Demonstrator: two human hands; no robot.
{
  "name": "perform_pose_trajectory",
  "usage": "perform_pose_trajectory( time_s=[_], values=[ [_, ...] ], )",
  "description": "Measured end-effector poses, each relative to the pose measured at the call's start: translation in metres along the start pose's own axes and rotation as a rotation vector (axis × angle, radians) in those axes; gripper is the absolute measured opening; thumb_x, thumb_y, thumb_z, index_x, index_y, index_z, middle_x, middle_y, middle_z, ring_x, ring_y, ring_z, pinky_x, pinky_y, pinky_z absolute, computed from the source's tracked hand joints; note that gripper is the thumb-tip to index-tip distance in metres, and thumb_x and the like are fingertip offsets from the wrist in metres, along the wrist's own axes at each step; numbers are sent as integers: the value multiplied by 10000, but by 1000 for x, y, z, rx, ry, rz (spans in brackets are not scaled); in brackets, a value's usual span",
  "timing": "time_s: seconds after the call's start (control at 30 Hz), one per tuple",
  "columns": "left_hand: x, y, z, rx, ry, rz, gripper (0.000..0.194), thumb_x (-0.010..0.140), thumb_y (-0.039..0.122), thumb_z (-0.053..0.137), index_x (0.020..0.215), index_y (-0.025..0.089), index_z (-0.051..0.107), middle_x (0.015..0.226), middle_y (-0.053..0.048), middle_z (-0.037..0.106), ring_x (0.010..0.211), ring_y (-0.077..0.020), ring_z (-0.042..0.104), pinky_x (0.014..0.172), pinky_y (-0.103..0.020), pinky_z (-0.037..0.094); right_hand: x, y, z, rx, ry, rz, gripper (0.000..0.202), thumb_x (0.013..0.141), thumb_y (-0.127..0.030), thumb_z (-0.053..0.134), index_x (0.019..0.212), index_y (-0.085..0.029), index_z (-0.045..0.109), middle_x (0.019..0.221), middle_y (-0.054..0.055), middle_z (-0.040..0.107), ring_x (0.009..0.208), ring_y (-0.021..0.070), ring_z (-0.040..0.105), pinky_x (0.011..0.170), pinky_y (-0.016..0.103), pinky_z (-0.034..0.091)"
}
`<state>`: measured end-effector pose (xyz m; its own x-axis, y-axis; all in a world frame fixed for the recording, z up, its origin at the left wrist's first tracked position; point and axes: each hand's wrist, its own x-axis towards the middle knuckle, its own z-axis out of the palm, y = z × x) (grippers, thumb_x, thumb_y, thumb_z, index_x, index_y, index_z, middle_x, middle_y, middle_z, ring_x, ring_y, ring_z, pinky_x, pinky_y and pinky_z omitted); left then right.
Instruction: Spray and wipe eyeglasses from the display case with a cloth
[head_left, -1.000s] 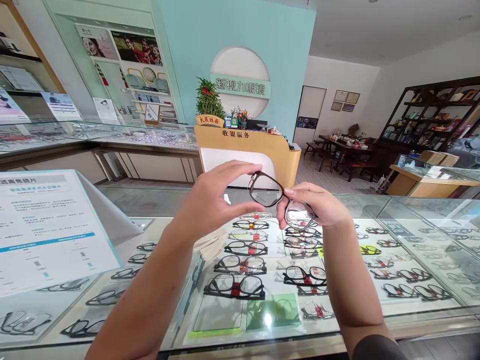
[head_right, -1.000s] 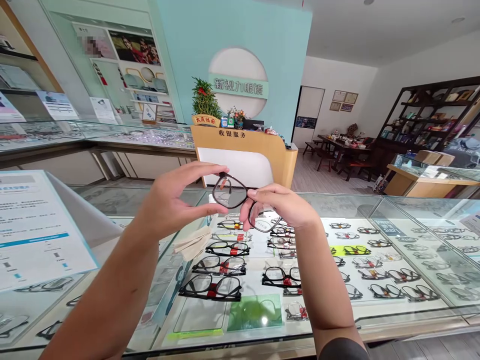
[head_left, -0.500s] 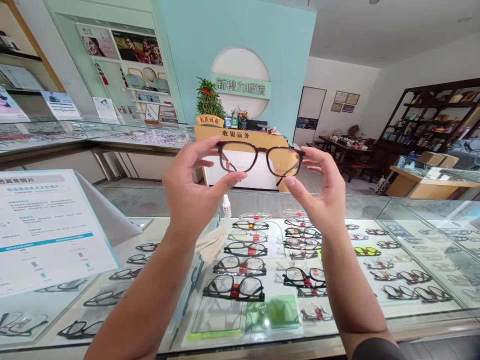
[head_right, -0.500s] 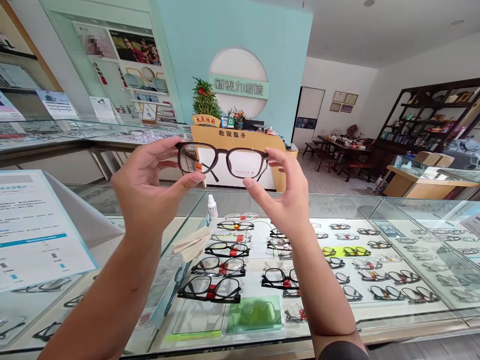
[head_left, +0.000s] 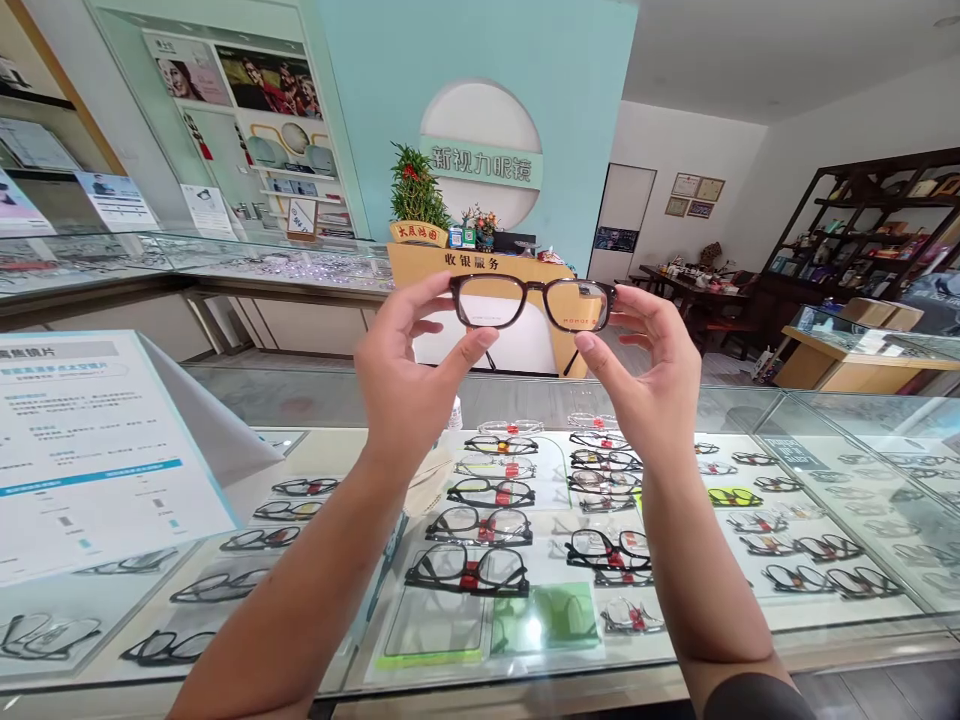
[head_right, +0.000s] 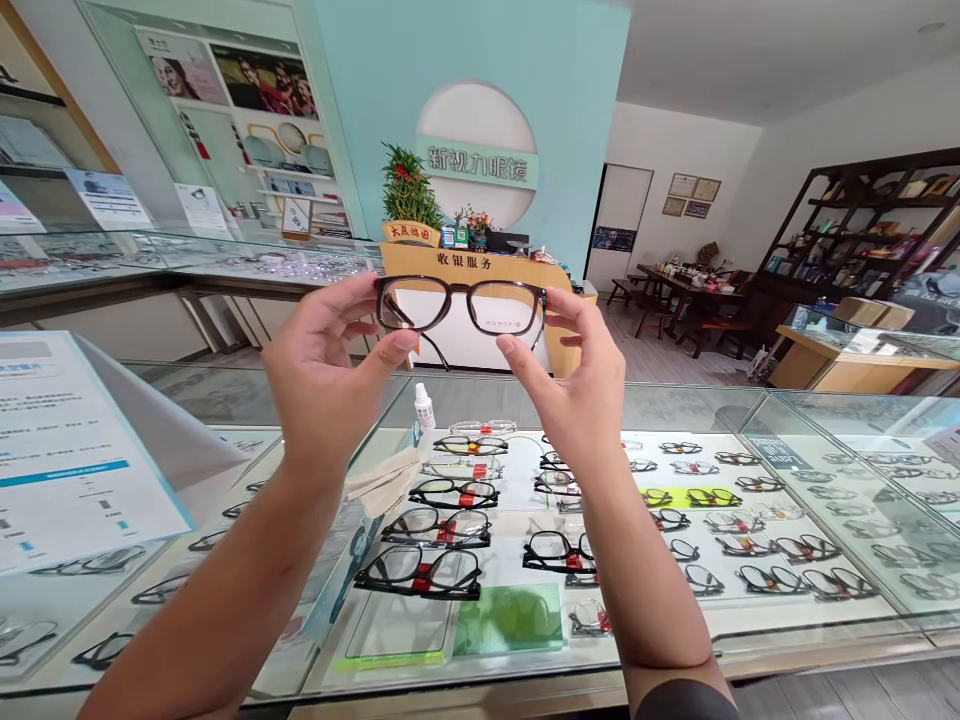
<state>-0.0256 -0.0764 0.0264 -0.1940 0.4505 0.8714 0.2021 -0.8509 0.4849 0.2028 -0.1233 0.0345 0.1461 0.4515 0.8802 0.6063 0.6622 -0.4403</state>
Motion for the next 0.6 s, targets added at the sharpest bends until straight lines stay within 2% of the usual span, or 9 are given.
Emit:
perform_pose_trajectory(
  time_s=[0.2,0.4,0.6],
  values=[
    [0,-4,1,111,-29,-36,501,881,558,889,1346,426,754,1393,-27,755,1259,-288,741,1008,-491,622,1,2,-1,-60,-9,16,453,986,-499,767,1392,-309,696,1411,115,731,1226,292,720,963,485,616],
    [-3,-8,8,159,-22,-66,546,869,575,891,1347,343,761,1343,-54,799,1262,-298,749,1019,-485,611,1,6,-2,-91,-44,61,475,980,-496,762,1405,-293,706,1381,118,762,1194,299,731,984,512,609],
    [-9,-6,11,222,-29,-21,496,905,557,865,1339,340,766,1372,-58,778,1251,-293,751,965,-448,609,3,7,-7,-153,-43,74,466,932,-488,807,1340,-272,738,1307,113,798,1126,297,753,1023,548,608]
  ],
)
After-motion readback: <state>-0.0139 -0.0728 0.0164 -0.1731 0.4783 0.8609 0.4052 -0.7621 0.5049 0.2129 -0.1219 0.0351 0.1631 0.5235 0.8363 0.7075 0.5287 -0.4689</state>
